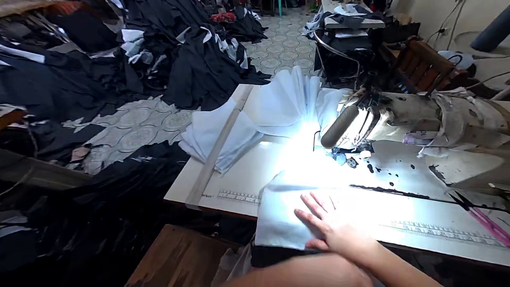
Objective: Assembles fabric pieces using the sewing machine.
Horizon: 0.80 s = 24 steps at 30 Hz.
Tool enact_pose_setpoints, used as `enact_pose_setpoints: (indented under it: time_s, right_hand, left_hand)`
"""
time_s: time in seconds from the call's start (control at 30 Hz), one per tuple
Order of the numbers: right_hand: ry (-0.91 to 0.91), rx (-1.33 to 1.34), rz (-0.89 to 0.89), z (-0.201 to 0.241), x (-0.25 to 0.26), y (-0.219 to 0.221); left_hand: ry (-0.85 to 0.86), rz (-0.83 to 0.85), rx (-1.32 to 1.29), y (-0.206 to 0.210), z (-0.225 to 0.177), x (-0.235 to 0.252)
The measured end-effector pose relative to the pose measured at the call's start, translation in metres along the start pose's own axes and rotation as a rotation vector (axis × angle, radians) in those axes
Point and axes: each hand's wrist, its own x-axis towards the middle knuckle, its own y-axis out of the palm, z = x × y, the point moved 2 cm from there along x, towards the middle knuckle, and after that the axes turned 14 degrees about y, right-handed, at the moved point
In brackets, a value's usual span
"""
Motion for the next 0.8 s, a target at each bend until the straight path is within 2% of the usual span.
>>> enact_pose_setpoints:
  time_s: [0.03,0.07,0.1,0.13,0.17,0.2,0.27,0.3,0.33,0.4,0.47,0.53,0.6,0.73,0.8]
  right_hand:
    - [-0.013,0.055,-0.028,-0.003,-0.012,0.001]
    - [-0.008,0.094,-0.06,-0.007,-0.024,0.001]
    - [-0.048,0.054,-0.168,-0.013,-0.033,0.005]
    - [-0.076,-0.001,-0.249,-0.018,-0.04,0.009]
    - [-0.087,-0.017,-0.306,-0.022,-0.045,0.01]
    - [-0.084,-0.004,-0.347,-0.026,-0.046,0.009]
    - [-0.048,0.057,-0.419,-0.028,-0.044,0.006]
    - [-0.028,0.079,-0.447,-0.028,-0.041,0.005]
    - [-0.007,0.094,-0.476,-0.028,-0.037,0.004]
    - [0.057,0.093,-0.527,-0.026,-0.028,0.002]
    - [0.131,0.058,-0.575,-0.024,-0.02,0.001]
    - [0.176,0.03,-0.601,-0.024,-0.019,0.003]
    - [0.24,0.022,-0.616,-0.024,-0.024,0.004]
    - [0.509,0.048,-0.645,-0.027,-0.04,0.002]
    - [0.494,0.079,-0.656,-0.031,-0.042,0.003]
  left_hand:
    - [0.02,-0.149,0.076,-0.026,0.005,-0.013]
    - [-0.043,-0.259,0.219,-0.051,0.014,-0.03]
    - [-0.218,-0.31,0.427,-0.074,0.027,-0.05]
    - [-0.486,-0.297,0.571,-0.093,0.038,-0.07]
    - [-0.732,-0.292,0.585,-0.113,0.047,-0.088]
    - [-0.843,-0.375,0.622,-0.128,0.054,-0.104]
    - [-0.835,-0.569,0.791,-0.146,0.06,-0.123]
    - [-0.826,-0.602,0.816,-0.153,0.062,-0.124]
    - [-0.836,-0.596,0.78,-0.16,0.066,-0.121]
    - [-0.891,-0.512,0.54,-0.174,0.077,-0.111]
    - [-0.865,-0.472,0.343,-0.185,0.093,-0.103]
    - [-0.828,-0.456,0.267,-0.192,0.104,-0.098]
    - [-0.747,-0.424,0.242,-0.195,0.109,-0.097]
    - [-0.439,-0.395,0.22,-0.189,0.1,-0.114]
    - [-0.375,-0.451,0.26,-0.18,0.101,-0.135]
